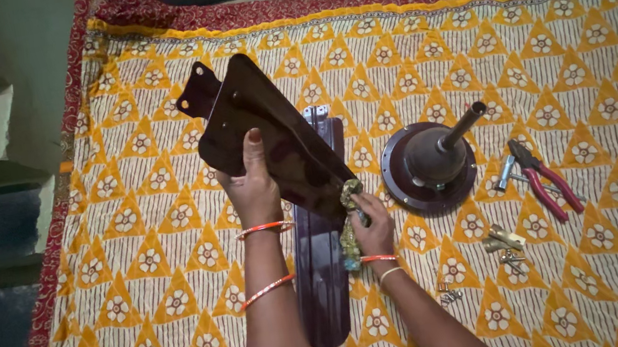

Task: The person wipes disassembled electric fan blades with a cloth, turning each blade over to clean both sides while the fan motor hub, screws and pliers lie on the mat. The person works through the blades one at a time, holding each on their lap.

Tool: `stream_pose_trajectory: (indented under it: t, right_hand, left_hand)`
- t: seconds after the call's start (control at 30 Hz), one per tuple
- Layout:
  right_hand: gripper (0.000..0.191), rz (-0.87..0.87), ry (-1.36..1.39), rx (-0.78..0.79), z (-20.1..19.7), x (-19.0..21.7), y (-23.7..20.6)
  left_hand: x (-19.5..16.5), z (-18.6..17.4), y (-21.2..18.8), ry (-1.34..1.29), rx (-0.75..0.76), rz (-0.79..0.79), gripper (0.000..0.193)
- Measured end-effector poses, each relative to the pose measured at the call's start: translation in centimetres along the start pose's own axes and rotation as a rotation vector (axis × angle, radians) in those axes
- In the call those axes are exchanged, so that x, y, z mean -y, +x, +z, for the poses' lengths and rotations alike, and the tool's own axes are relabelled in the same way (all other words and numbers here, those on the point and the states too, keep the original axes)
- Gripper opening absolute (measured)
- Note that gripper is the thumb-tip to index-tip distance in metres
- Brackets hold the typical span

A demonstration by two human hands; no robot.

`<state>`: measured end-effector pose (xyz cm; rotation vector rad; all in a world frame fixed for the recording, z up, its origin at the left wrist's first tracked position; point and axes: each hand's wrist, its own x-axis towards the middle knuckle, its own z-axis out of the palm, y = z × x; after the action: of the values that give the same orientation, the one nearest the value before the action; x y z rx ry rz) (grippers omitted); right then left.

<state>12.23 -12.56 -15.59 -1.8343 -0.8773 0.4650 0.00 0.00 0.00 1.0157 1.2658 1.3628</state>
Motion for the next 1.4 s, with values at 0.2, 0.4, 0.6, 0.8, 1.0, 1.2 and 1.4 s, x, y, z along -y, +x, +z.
stream_pose_trajectory:
  t: [0.2,0.4,0.6,0.8,1.0,1.2,1.4]
  right_hand:
    - [0.037,-0.218,-0.088,0.014,-0.9,-0.4,0.6]
    - [0.032,-0.162,-0.139,0.042,-0.8,0.0,0.6]
    - [0.032,-0.101,-0.245,0.132,-1.2,0.0,0.8]
    - [0.03,0.006,-0.387,0.236,-1.6,-0.6,1.6]
    - [0.03,0.018,-0.398,0.224,-1.8,-1.1,2.2]
    - [0.032,-0.036,-0.467,0.192,-2.3,0.0,3.3]
    - [0.042,-0.155,-0.138,0.024,-1.0,1.4,2.8]
  left_hand:
    - [-0.9,-0.2,-0.1,-0.059,0.01,0.129,0.068]
    - [-1.2,-1.4,0.2,-0.088,-0.045,0.159,0.062]
    - [-0.6,-2.4,0.6,-0.14,-0.08,0.175,0.059]
    - [-0.7,-2.9,0.6,-0.191,-0.065,0.167,0.06]
    - [-1.2,-2.4,-0.1,-0.04,-0.069,0.215,0.06]
    - [-1.5,-2.4,0.1,-0.134,-0.038,0.217,0.051]
    - [-0.8,-2.2,0.2,-0.118,-0.066,0.228,0.055]
